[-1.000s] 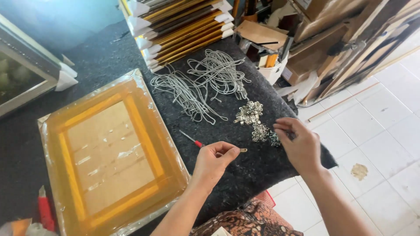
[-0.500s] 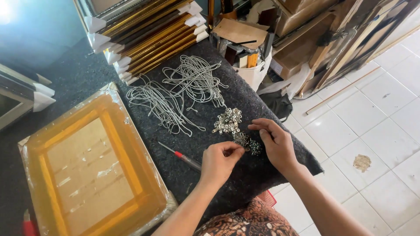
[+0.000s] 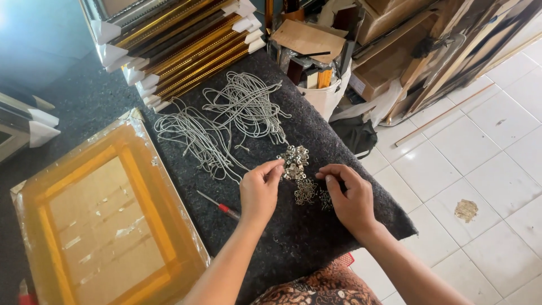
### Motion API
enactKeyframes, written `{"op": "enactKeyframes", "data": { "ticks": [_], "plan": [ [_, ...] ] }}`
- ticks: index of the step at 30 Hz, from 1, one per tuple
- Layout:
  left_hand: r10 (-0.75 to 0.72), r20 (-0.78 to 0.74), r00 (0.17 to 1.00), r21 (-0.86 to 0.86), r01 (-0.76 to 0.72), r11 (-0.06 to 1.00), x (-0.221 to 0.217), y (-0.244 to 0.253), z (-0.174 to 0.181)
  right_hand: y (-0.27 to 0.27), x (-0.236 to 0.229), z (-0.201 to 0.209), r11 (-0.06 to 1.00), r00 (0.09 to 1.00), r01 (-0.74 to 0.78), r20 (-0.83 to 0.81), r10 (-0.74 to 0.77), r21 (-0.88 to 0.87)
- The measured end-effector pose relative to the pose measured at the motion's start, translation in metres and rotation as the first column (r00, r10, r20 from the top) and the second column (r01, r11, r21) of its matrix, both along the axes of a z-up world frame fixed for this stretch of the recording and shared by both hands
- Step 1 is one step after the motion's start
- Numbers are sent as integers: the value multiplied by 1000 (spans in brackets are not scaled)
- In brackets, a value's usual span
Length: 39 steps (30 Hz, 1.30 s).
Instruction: Attaching hanging hardware and wire to the back of a picture frame using a screwdriver and utility knife.
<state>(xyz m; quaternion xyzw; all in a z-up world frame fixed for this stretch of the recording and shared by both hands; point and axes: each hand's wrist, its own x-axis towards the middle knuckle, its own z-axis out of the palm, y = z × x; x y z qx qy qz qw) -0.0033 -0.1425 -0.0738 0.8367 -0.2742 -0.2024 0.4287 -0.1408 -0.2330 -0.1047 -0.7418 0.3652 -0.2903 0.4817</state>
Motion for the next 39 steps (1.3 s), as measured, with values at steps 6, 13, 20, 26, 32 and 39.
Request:
{"op": "enactKeyframes", "data": {
  "ticks": [6,13,20,26,32,39],
  "plan": [
    [112,-35,993,15,-111,994,4,32,23,2,1,2,1000,1000,-11,14,11,6],
    [370,-239,898,127,-349,929,7,108,32,21,29,39,994,992,-51,-120,40,-93],
    [415,-374,830,-116,-485,866,10,172,7,92,80,49,721,587,-687,-518,623,88],
    [467,-288,836,-161,-523,837,30,233,16,123,100,26,809,689,-588,-530,494,-12],
    [603,-133,787,-174,-618,767,57,319,13,171,107,60,916,819,-253,-435,374,310],
    [540,498,678,-130,-558,820,92,418,-17,257,119,45,789,863,-322,-180,471,523]
  ]
}}
